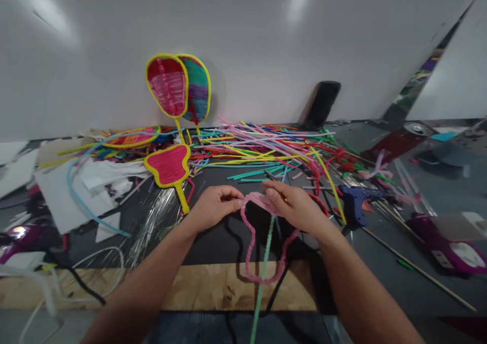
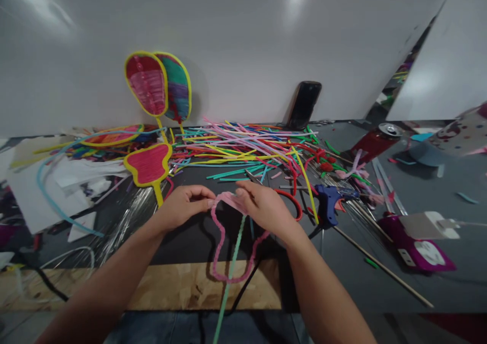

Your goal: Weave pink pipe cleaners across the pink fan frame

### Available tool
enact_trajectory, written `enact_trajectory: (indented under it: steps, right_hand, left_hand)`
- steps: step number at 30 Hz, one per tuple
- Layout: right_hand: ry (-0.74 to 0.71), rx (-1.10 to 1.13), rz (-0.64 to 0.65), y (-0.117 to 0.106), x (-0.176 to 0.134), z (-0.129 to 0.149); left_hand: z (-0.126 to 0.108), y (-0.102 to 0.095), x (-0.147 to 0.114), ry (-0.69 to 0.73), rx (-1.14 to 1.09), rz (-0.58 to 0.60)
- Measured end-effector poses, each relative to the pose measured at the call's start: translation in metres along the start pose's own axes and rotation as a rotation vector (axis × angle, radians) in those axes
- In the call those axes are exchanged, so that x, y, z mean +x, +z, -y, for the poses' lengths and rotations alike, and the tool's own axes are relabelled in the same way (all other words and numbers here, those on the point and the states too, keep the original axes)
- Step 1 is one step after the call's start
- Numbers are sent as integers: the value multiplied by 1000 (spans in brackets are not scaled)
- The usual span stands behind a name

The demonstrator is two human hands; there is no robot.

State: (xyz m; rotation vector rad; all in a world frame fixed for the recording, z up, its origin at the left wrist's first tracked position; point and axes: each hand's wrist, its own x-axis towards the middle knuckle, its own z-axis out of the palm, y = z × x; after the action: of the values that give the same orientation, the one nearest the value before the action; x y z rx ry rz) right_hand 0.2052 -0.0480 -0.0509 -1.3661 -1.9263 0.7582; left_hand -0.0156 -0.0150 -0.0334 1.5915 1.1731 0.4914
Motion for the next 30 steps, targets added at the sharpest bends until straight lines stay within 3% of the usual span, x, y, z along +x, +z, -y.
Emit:
enact_trajectory:
  steps: [4, 10, 13, 16, 19, 22, 30]
  right_hand:
    - [6, 149, 152, -6, 2, -5]
    - [22, 252, 107, -1, 4, 3]
    - [91, 425, -89, -1, 7, -2]
    - [269, 740, -309, -3, 11, -11]
    - [373, 1075, -212, -3, 12, -13]
    - [332, 1261, -59, -1, 10, -4]
    - [321, 1230, -130, 16, 9, 3]
  left_hand:
    - [2, -8, 3, 4, -101, 0]
    - [2, -7, 5, -61, -274, 102]
    - [3, -13, 6, -71, -392, 65]
    - [4, -28, 5, -82, -554, -43]
    - [6, -45, 3, -72, -661, -173]
    - [11, -53, 1, -57, -683, -245]
    - [19, -39, 2, -39, -723, -218]
